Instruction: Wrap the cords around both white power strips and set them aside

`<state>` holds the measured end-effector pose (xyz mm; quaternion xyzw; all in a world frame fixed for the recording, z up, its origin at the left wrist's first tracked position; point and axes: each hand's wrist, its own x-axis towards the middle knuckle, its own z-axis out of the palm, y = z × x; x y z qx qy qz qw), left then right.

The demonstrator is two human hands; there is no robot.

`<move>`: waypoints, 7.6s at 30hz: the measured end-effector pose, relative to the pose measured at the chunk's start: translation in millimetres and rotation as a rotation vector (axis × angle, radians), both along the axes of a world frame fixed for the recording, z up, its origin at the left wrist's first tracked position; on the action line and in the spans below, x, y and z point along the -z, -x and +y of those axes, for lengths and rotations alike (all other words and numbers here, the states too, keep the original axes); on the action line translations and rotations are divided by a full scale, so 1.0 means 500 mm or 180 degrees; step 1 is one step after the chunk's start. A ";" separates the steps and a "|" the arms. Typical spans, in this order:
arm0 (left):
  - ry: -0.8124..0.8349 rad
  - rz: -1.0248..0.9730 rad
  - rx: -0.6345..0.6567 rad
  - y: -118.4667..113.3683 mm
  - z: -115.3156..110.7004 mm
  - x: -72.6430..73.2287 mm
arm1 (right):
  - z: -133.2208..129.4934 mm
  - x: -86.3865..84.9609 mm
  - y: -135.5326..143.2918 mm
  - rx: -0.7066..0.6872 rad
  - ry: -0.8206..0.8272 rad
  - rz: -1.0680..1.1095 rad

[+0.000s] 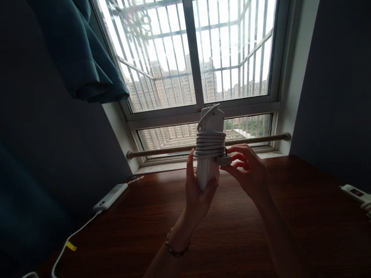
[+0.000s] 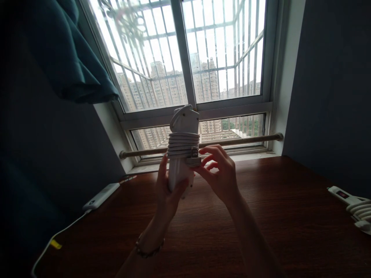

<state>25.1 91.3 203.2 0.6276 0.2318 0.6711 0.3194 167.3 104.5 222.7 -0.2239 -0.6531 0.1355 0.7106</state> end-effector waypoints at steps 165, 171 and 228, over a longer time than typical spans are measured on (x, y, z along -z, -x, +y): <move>0.2047 -0.2765 0.3470 0.082 0.010 -0.060 | 0.033 -0.003 -0.065 -0.2272 0.0874 0.3104; 0.1556 -0.2724 0.3142 0.090 0.018 -0.061 | 0.041 -0.006 -0.064 -0.2325 0.0443 0.2159; -0.0275 0.0849 -0.0987 0.018 -0.021 -0.024 | -0.043 0.016 0.079 0.1042 -0.1368 0.0147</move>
